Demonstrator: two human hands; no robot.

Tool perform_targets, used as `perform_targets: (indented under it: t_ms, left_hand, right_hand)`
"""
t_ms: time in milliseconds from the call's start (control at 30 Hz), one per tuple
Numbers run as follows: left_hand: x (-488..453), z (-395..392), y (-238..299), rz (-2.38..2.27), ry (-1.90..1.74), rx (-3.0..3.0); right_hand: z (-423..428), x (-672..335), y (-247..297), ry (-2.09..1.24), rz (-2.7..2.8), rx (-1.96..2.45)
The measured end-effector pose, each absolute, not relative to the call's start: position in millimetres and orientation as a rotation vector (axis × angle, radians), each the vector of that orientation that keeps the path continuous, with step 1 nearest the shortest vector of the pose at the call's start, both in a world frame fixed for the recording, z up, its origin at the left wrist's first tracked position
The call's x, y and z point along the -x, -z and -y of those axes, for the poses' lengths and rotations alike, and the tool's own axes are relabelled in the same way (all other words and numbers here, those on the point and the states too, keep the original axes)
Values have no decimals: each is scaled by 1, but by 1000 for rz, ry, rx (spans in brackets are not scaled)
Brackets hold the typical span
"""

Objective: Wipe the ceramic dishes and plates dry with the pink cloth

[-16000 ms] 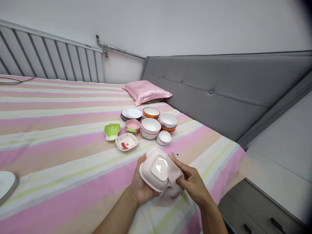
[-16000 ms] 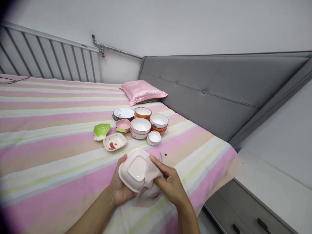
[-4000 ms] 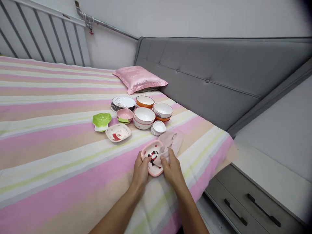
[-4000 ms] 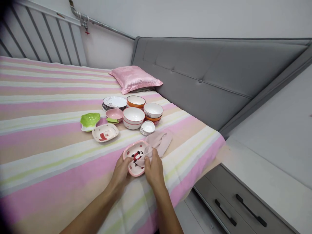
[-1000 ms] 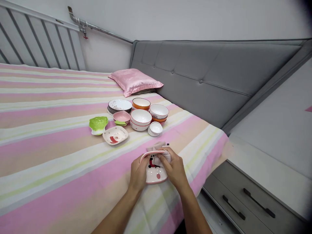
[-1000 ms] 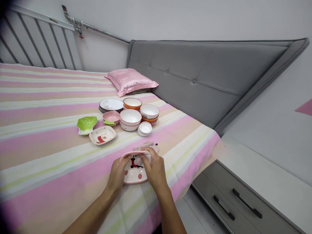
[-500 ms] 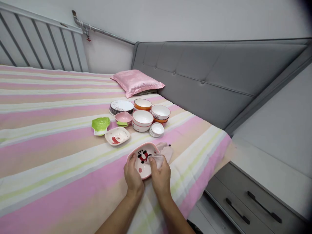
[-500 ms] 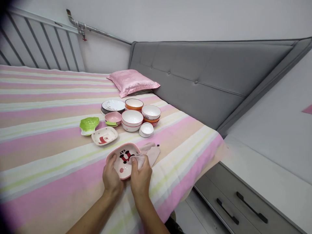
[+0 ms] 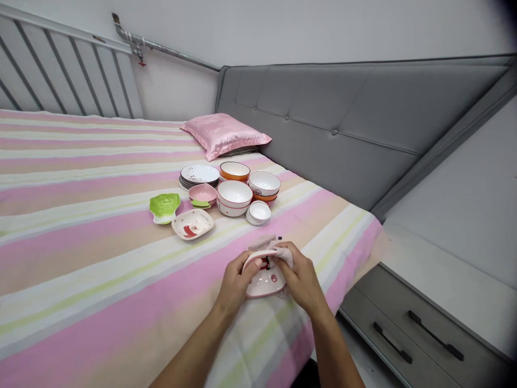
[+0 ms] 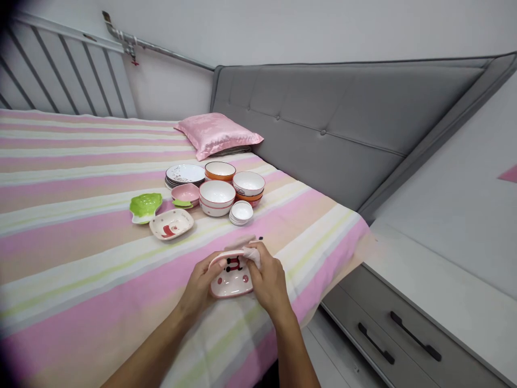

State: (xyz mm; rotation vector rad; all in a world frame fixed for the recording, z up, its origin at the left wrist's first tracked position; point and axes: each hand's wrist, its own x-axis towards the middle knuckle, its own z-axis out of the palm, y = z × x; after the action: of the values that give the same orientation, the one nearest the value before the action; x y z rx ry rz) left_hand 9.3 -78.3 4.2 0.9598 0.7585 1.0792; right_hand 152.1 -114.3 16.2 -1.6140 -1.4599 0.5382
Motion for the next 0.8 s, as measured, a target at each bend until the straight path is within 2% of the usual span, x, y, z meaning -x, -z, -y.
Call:
perform_targets:
  t_ms: [167, 400, 800]
  left_hand:
    - [-8, 74, 5, -789, -1037, -1159]
    - [-7, 72, 12, -853, -1061, -1211]
    - [-8, 73, 11, -871, -1018, -1155]
  right_hand:
    - [119, -142, -22, -506, 1603, 1705]
    - [119, -139, -27, -652, 1574, 1528]
    - [114, -139, -22, -649, 1614, 1407]
